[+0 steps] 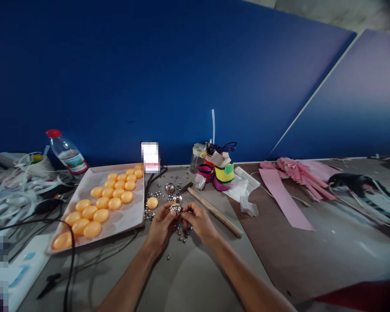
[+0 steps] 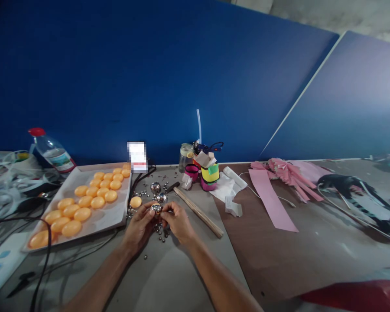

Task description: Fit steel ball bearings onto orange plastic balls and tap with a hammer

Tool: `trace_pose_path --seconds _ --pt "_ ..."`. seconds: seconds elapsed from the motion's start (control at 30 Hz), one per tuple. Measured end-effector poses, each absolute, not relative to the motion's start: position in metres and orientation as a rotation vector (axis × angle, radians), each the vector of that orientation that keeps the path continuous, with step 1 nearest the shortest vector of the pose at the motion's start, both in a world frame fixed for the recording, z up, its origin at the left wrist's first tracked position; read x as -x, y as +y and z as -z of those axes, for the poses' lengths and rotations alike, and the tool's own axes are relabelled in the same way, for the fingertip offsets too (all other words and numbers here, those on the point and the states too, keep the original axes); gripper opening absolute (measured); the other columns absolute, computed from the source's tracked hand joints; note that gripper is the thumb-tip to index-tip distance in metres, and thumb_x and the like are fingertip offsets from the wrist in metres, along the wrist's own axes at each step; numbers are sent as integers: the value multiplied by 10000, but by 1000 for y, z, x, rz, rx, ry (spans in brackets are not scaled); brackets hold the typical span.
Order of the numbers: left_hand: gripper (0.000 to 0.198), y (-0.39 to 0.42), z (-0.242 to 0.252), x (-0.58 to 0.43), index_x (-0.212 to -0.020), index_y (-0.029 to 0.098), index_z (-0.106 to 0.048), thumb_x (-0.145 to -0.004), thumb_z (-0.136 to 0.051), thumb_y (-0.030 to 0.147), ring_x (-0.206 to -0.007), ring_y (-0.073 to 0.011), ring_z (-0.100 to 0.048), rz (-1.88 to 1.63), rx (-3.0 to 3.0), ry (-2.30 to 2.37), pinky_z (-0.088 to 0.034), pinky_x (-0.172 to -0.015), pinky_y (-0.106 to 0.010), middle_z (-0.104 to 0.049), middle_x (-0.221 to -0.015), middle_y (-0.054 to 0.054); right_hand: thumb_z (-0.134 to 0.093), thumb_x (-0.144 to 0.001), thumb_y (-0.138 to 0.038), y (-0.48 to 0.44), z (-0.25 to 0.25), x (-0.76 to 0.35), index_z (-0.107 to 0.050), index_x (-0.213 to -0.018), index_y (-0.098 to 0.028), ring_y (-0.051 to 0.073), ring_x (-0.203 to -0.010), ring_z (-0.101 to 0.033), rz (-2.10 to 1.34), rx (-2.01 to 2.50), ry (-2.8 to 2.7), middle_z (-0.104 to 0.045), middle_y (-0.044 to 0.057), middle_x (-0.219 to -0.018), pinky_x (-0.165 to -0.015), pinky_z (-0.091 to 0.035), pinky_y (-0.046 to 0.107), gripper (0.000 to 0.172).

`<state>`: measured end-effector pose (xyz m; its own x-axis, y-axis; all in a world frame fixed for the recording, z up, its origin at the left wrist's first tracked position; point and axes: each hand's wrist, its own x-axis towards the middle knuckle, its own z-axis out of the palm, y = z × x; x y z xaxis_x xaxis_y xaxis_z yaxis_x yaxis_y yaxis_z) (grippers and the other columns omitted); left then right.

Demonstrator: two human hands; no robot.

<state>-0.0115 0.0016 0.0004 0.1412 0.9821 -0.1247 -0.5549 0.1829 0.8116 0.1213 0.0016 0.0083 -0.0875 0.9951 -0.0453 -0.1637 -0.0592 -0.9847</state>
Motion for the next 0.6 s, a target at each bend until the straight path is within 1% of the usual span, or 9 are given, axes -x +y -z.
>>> trace_pose_path --seconds 0.3,0.47,0.6 --pt "338 2 6 13 -976 175 -577 -702 -705 327 -689 -169 -624 -1238 -886 805 -485 -706 -330 -674 -819 -33 -614 -688 -263 3 -3 -125 -489 -711 -182 72 -438 -456 -1425 1067 -1087 -517 -71 -484 -477 -340 197 151" --pt "329 3 5 14 -938 158 -622 -660 -742 285 -772 -171 -612 -1274 -1022 957 -472 -728 -295 -674 -840 -44 -621 -683 -276 5 0 -124 -479 -703 -185 75 -426 -453 -1451 1111 -1077 -516 -65 -484 -459 -328 194 170" --pt "330 3 0 14 -950 177 -617 -668 -739 298 -763 -158 -623 -1280 -865 839 -490 -750 -306 -676 -839 -31 -616 -688 -289 8 -9 -136 -499 -737 -186 68 -430 -423 -1490 1092 -1135 -506 -67 -542 -464 -325 200 163"
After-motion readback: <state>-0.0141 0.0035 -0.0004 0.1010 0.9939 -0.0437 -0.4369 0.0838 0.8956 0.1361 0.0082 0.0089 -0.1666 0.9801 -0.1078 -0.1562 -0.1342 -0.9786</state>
